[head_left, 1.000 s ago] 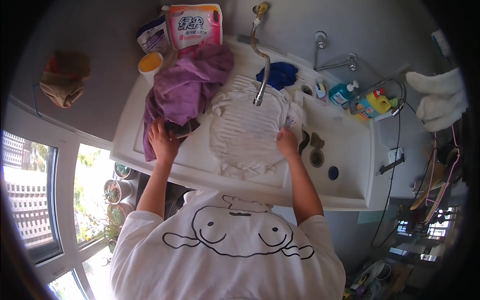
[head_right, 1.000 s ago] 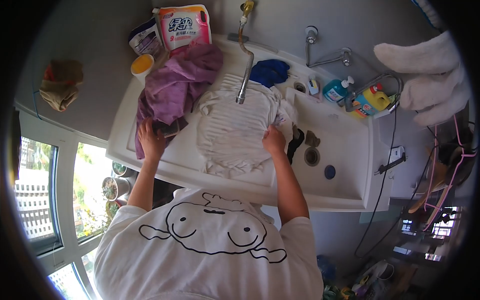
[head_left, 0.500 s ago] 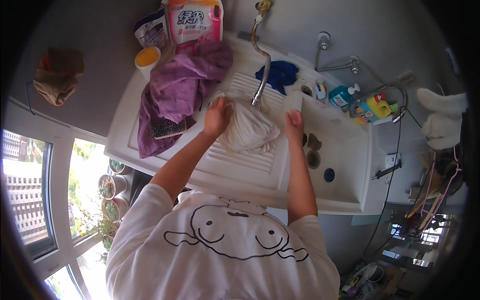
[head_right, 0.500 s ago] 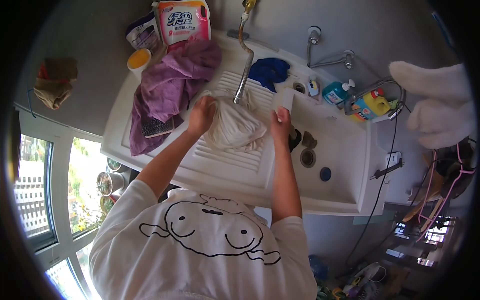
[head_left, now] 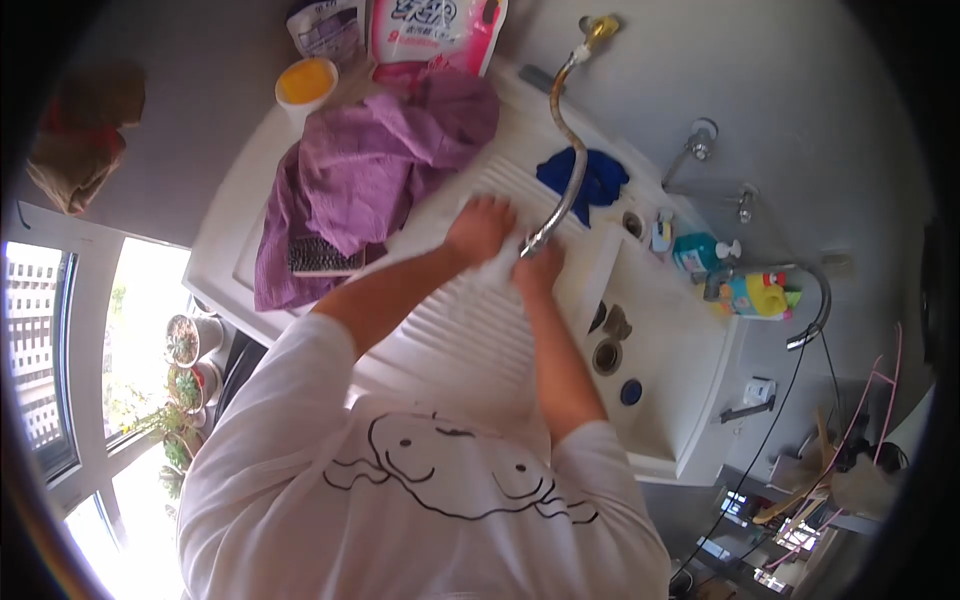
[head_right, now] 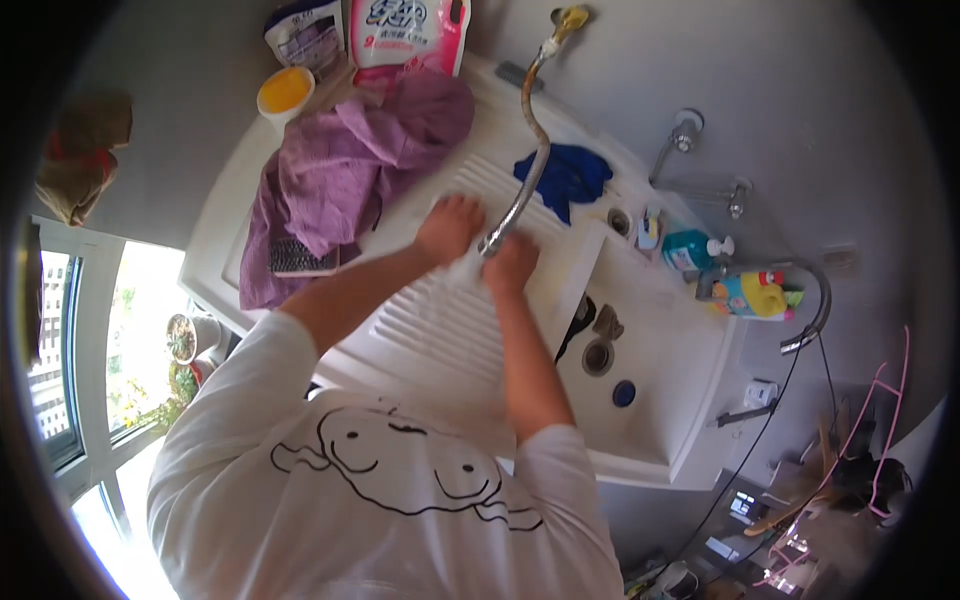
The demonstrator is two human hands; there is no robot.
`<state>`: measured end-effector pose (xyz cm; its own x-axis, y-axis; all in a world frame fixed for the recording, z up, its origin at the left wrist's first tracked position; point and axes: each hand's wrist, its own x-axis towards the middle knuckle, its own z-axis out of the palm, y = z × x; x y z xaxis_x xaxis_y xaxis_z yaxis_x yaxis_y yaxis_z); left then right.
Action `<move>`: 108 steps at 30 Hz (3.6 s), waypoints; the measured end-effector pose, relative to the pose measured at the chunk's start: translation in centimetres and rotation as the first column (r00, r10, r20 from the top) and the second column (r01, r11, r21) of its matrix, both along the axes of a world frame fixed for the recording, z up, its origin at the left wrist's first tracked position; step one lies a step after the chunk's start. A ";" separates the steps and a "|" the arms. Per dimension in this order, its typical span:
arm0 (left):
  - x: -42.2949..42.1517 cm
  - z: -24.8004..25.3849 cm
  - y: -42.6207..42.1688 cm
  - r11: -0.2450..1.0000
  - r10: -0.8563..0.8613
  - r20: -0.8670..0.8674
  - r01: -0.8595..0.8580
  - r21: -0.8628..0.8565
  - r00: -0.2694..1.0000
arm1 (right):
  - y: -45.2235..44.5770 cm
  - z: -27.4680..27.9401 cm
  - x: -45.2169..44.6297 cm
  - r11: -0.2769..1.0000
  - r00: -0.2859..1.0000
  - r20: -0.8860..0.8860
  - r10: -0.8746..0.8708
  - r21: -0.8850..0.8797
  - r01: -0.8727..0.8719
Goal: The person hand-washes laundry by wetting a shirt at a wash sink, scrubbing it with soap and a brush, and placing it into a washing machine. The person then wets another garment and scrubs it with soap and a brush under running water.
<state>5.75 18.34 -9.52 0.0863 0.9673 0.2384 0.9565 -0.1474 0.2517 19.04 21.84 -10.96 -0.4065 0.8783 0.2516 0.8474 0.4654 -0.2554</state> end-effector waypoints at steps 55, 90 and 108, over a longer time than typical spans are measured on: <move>2.2 0.1 -8.9 0.990 -0.141 0.284 0.141 0.019 0.949 | -9.7 2.9 3.4 0.953 0.898 -0.328 0.292 0.178 -0.245; 3.9 -1.3 -10.5 0.938 -0.335 0.181 0.308 0.160 0.925 | -9.1 1.3 3.8 0.954 0.917 -0.294 0.271 0.208 -0.216; 3.4 1.2 -3.6 0.982 -0.152 0.278 0.113 0.151 0.949 | -4.8 0.7 2.4 0.992 0.877 -0.472 0.086 0.118 -0.034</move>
